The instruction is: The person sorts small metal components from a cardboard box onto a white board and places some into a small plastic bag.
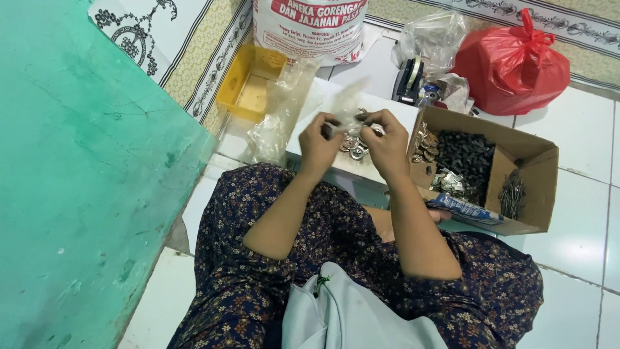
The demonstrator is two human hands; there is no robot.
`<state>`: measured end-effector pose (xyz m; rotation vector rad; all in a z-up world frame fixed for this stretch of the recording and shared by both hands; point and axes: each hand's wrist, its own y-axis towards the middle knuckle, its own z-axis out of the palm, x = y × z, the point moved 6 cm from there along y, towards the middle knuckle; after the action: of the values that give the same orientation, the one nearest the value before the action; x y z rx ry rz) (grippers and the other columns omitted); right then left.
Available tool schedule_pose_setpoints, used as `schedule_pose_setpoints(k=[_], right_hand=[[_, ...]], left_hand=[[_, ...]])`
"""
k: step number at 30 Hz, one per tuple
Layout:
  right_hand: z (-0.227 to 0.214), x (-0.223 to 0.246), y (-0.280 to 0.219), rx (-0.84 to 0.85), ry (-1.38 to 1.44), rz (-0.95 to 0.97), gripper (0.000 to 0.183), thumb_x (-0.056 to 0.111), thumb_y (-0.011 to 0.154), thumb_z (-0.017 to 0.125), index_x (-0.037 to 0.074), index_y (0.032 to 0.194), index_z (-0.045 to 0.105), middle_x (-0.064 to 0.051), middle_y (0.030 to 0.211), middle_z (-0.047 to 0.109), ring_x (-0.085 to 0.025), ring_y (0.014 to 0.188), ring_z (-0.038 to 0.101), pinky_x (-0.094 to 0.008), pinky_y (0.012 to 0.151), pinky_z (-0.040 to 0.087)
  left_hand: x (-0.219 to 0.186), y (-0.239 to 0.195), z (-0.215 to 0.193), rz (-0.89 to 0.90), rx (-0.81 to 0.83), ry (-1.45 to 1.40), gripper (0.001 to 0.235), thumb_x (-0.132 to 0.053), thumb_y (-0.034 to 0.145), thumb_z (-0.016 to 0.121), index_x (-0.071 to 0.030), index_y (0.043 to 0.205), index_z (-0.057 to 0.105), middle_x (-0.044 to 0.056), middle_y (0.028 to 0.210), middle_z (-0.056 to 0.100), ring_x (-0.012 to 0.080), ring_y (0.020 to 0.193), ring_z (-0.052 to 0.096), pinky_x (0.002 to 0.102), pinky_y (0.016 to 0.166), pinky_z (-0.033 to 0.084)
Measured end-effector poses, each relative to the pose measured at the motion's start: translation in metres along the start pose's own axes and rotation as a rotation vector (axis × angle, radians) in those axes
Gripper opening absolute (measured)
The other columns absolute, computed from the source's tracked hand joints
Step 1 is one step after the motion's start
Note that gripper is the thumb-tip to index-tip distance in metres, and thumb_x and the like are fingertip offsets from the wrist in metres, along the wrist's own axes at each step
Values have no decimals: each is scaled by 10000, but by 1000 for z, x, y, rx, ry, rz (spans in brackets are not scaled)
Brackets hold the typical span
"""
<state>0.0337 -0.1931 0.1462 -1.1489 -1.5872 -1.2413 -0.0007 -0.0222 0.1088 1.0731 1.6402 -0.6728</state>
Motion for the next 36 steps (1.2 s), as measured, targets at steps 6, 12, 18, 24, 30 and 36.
schedule_pose_setpoints(k=[6, 12, 18, 24, 30, 36], right_hand=[[45, -38, 2, 260, 477, 367, 148, 59, 833, 574, 129, 959, 600, 35, 691, 517, -60, 586, 549, -168, 471, 378], [50, -15, 4, 178, 61, 196, 461, -35, 683, 668, 100, 1115, 582, -9, 715, 503, -119, 601, 519, -248, 517, 400], [48, -26, 17, 26, -407, 16, 625, -37, 763, 686, 172, 1321, 499, -98, 906, 587, -328, 851, 667, -485, 808, 521], [73, -16, 4, 128, -404, -58, 591, 9, 778, 760, 204, 1308, 587, -72, 892, 636, -321, 843, 696, -474, 801, 546], [79, -39, 1, 328, -574, -73, 613, 98, 662, 853, 211, 1229, 649, -66, 965, 615, -348, 976, 644, -496, 869, 533], [62, -61, 12, 361, -177, 90, 435, 269, 786, 914, 148, 1176, 765, -166, 924, 728, -341, 894, 725, -443, 820, 574]], left_hand=[[9, 18, -30, 26, -91, 57, 378, 40, 757, 732, -167, 1054, 625, 34, 896, 583, 209, 803, 688, 411, 751, 585], [3, 3, -33, 99, -53, 93, 391, 55, 758, 710, -100, 1106, 624, 133, 889, 707, 300, 831, 753, 403, 678, 640], [0, -21, -25, 51, 214, -347, 366, -41, 798, 770, -157, 1124, 651, 87, 874, 737, 176, 851, 710, 301, 762, 614], [1, -8, -34, 72, 289, -341, 164, -45, 786, 800, -191, 800, 726, 17, 744, 624, 103, 745, 577, 327, 729, 570], [26, -2, -43, 293, 172, 405, 316, 88, 704, 661, -204, 754, 772, 11, 743, 526, 227, 690, 653, 334, 660, 573], [8, 6, -64, 118, 140, 408, 469, 44, 720, 655, -47, 1173, 733, 170, 1068, 490, 453, 979, 669, 544, 851, 602]])
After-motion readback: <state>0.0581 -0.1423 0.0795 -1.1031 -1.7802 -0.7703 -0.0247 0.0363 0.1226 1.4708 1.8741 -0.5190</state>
